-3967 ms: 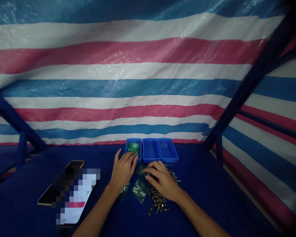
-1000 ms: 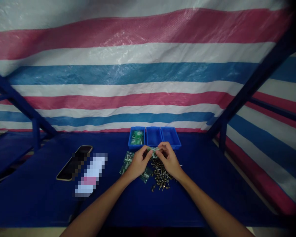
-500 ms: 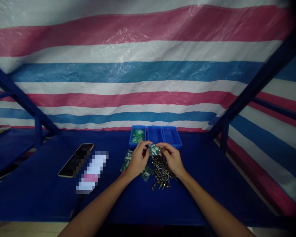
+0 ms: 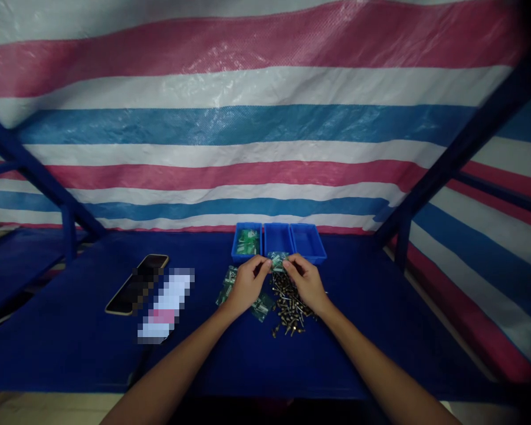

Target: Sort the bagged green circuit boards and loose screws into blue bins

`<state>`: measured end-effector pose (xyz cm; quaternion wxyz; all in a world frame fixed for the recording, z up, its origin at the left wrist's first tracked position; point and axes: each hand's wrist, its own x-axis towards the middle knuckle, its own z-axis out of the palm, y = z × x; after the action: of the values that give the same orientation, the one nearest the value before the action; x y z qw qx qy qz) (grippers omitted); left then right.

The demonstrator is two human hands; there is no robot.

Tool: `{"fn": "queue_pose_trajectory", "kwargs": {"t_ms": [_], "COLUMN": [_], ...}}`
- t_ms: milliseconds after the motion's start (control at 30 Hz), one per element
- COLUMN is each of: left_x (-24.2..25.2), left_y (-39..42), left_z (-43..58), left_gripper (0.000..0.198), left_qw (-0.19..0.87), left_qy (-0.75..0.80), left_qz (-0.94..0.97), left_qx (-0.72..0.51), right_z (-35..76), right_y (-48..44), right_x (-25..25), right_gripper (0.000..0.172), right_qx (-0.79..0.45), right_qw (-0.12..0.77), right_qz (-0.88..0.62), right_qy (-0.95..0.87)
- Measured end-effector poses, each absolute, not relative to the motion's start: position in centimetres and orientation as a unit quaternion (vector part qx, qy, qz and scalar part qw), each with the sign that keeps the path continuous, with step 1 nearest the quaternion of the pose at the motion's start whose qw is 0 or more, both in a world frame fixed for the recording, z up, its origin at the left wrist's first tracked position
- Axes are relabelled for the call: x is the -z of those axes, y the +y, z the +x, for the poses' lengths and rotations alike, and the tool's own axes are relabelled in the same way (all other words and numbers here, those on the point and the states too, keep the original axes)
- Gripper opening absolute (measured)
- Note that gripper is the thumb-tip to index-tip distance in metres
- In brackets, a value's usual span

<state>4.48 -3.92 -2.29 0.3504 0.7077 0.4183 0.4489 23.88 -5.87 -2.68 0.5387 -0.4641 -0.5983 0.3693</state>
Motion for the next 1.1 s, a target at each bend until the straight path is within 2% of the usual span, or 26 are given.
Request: {"fn": "queue_pose_trajectory", "kwargs": {"t_ms": [67, 133, 267, 433, 567, 667, 800, 933, 1100], "left_x": [2.6, 2.8, 2.7, 2.0, 1.6, 1.4, 1.7, 2.4, 2.5], "left_y": [-3.9, -3.8, -4.0, -4.1, -4.1, -4.1, -4.0, -4.0, -4.2], "left_z": [4.5, 4.4, 4.4, 4.3, 4.3, 4.2, 4.3, 4.4, 4.6], "left_gripper": [0.027, 0.031, 0.042, 0.032, 0.019, 0.017, 0.019, 0.026, 0.026], "left_qw": [0.36, 0.355, 0.319, 0.276, 0.271, 0.264, 0.289, 0.338, 0.328], "left_qy": [0.414, 0.407, 0.382, 0.359, 0.38, 0.395, 0.402, 0.418, 0.423], "left_qz": [0.703, 0.705, 0.73, 0.76, 0.748, 0.739, 0.731, 0.72, 0.729], "left_qx": [-0.452, -0.46, -0.468, -0.466, -0.472, -0.478, -0.47, -0.439, -0.426], "right_z": [24.0, 23.9, 23.8, 24.2, 24.3, 24.0, 23.8, 23.9, 24.2], "right_y": [-5.8, -5.6, -5.5, -5.6, -5.6, -5.6, -5.7, -5.7, -5.6], "right_x": [2.7, 2.6, 2.4, 2.3, 2.4, 2.6, 2.3, 2.2, 2.5], "right_gripper": [0.029, 0.027, 0.043, 0.029, 0.031, 0.029, 0.026, 0.029, 0.032], "right_qx": [-0.375, -0.389, -0.421, -0.383, -0.389, -0.383, -0.326, -0.338, -0.34], "right_qw": [0.54, 0.548, 0.576, 0.564, 0.546, 0.549, 0.549, 0.54, 0.521], "right_qz": [-0.462, -0.456, -0.434, -0.455, -0.455, -0.454, -0.466, -0.471, -0.47], "right_qy": [-0.595, -0.583, -0.55, -0.573, -0.585, -0.588, -0.612, -0.61, -0.626]}}
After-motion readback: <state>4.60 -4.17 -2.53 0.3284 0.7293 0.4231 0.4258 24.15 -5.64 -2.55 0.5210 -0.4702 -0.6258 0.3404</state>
